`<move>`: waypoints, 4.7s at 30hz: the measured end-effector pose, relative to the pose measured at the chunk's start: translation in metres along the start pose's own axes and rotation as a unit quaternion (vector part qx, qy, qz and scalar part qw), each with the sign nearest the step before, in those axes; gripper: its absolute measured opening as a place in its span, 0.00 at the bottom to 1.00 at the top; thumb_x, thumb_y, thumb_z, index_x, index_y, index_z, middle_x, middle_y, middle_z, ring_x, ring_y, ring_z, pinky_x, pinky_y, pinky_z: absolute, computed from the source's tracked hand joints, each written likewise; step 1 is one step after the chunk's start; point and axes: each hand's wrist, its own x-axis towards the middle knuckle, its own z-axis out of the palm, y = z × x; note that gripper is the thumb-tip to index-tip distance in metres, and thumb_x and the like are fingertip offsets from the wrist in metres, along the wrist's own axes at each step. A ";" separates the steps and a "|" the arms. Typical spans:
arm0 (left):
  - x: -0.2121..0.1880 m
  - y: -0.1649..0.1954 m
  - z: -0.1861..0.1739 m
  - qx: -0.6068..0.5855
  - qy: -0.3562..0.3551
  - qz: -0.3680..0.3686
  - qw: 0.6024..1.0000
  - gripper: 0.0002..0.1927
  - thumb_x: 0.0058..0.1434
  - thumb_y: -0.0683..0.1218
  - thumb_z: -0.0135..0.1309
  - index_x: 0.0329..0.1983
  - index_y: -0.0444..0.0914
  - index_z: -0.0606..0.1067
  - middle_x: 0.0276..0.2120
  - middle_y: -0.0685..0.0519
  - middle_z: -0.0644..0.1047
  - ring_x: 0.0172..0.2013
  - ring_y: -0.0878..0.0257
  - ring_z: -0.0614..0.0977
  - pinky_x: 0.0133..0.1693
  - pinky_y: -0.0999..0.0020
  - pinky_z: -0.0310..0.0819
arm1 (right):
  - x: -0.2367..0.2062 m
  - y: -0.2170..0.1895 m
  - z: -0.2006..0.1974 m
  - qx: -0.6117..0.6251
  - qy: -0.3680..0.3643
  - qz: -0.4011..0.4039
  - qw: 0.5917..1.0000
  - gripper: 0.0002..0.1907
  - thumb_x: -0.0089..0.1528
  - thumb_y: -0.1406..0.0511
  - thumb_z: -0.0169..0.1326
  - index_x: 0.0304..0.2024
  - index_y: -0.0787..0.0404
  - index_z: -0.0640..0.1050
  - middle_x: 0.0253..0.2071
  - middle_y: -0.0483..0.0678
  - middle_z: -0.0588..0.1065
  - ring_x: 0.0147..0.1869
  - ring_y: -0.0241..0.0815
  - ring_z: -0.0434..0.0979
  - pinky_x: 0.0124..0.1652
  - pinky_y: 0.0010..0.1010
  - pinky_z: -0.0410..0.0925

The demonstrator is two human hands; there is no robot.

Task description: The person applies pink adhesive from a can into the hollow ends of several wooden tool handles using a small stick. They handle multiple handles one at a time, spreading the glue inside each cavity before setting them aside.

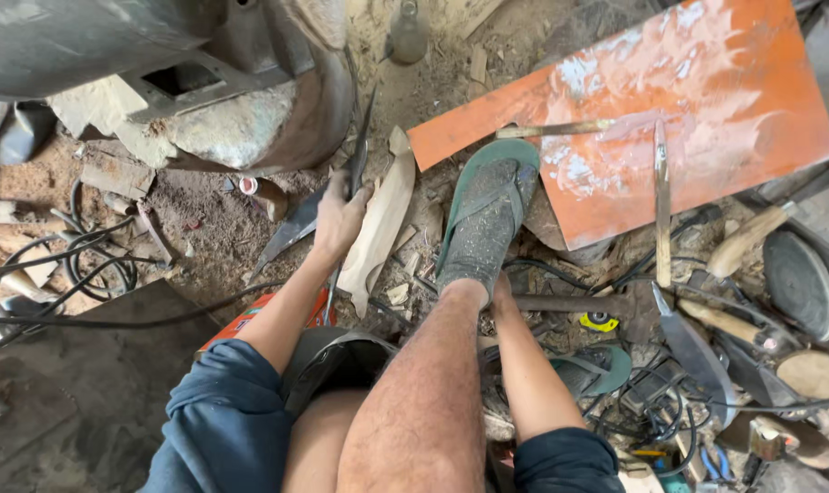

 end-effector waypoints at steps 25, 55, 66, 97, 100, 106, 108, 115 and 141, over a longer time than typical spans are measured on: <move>-0.022 -0.055 0.131 0.209 -0.261 -0.019 0.942 0.19 0.63 0.47 0.55 0.55 0.34 0.73 0.43 0.33 0.79 0.44 0.37 0.81 0.47 0.46 0.75 | -0.163 -0.034 -0.022 -0.178 0.326 -0.075 0.925 0.21 0.59 0.64 0.60 0.52 0.67 0.75 0.34 0.54 0.80 0.33 0.40 0.80 0.31 0.30 0.71; -0.073 0.202 0.051 0.053 -0.371 0.193 0.907 0.14 0.65 0.50 0.52 0.47 0.37 0.78 0.38 0.38 0.82 0.42 0.39 0.82 0.44 0.49 0.76 | -0.165 -0.103 -0.103 0.121 0.534 -0.369 0.751 0.16 0.67 0.69 0.56 0.54 0.68 0.69 0.35 0.49 0.77 0.29 0.34 0.75 0.27 0.23 0.69; -0.065 0.246 0.074 -0.115 -0.592 -0.052 0.796 0.22 0.70 0.58 0.47 0.55 0.37 0.74 0.37 0.44 0.82 0.36 0.53 0.82 0.39 0.57 0.76 | -0.241 -0.142 -0.055 -0.166 0.479 -0.444 0.739 0.14 0.71 0.68 0.54 0.56 0.70 0.70 0.55 0.56 0.69 0.57 0.44 0.72 0.57 0.37 0.69; 0.019 0.236 0.103 -0.318 -0.283 -0.018 0.905 0.23 0.55 0.39 0.61 0.53 0.31 0.69 0.34 0.55 0.75 0.31 0.69 0.77 0.34 0.73 0.75 | -0.137 -0.214 -0.164 -0.426 0.404 -0.296 0.753 0.10 0.68 0.68 0.52 0.52 0.57 0.72 0.31 0.65 0.77 0.40 0.69 0.79 0.38 0.57 0.67; 0.005 0.233 0.100 -0.294 -0.282 -0.040 0.912 0.21 0.55 0.39 0.61 0.52 0.34 0.71 0.32 0.56 0.76 0.30 0.70 0.76 0.33 0.72 0.75 | -0.135 -0.216 -0.170 -0.422 0.438 -0.259 0.750 0.17 0.69 0.70 0.50 0.61 0.55 0.73 0.33 0.67 0.76 0.37 0.71 0.76 0.35 0.57 0.65; 0.017 0.230 0.094 -0.165 -0.233 0.102 0.953 0.19 0.57 0.43 0.62 0.51 0.35 0.73 0.35 0.49 0.80 0.35 0.61 0.82 0.39 0.63 0.78 | -0.118 -0.204 -0.175 -0.428 0.443 -0.295 0.730 0.20 0.68 0.71 0.49 0.62 0.54 0.75 0.37 0.67 0.77 0.39 0.68 0.78 0.39 0.54 0.68; 0.037 0.232 0.103 -0.002 -0.196 0.183 0.963 0.17 0.60 0.44 0.63 0.50 0.38 0.74 0.37 0.44 0.81 0.39 0.50 0.82 0.40 0.53 0.75 | -0.112 -0.198 -0.175 -0.436 0.444 -0.340 0.705 0.19 0.68 0.71 0.50 0.62 0.56 0.75 0.41 0.68 0.78 0.42 0.69 0.78 0.40 0.53 0.69; 0.077 0.231 0.169 0.170 -0.190 0.320 0.913 0.13 0.63 0.49 0.60 0.47 0.39 0.75 0.36 0.39 0.80 0.40 0.41 0.82 0.39 0.45 0.74 | -0.101 -0.194 -0.174 -0.461 0.434 -0.340 0.696 0.17 0.69 0.71 0.50 0.61 0.59 0.74 0.44 0.68 0.78 0.45 0.69 0.78 0.41 0.53 0.69; 0.089 0.226 0.150 0.176 -0.208 0.360 0.892 0.26 0.59 0.58 0.66 0.48 0.35 0.73 0.39 0.34 0.77 0.36 0.37 0.81 0.36 0.44 0.74 | -0.106 -0.214 -0.161 -0.499 0.296 -0.400 0.709 0.23 0.62 0.77 0.49 0.60 0.64 0.74 0.45 0.67 0.77 0.46 0.69 0.78 0.42 0.51 0.71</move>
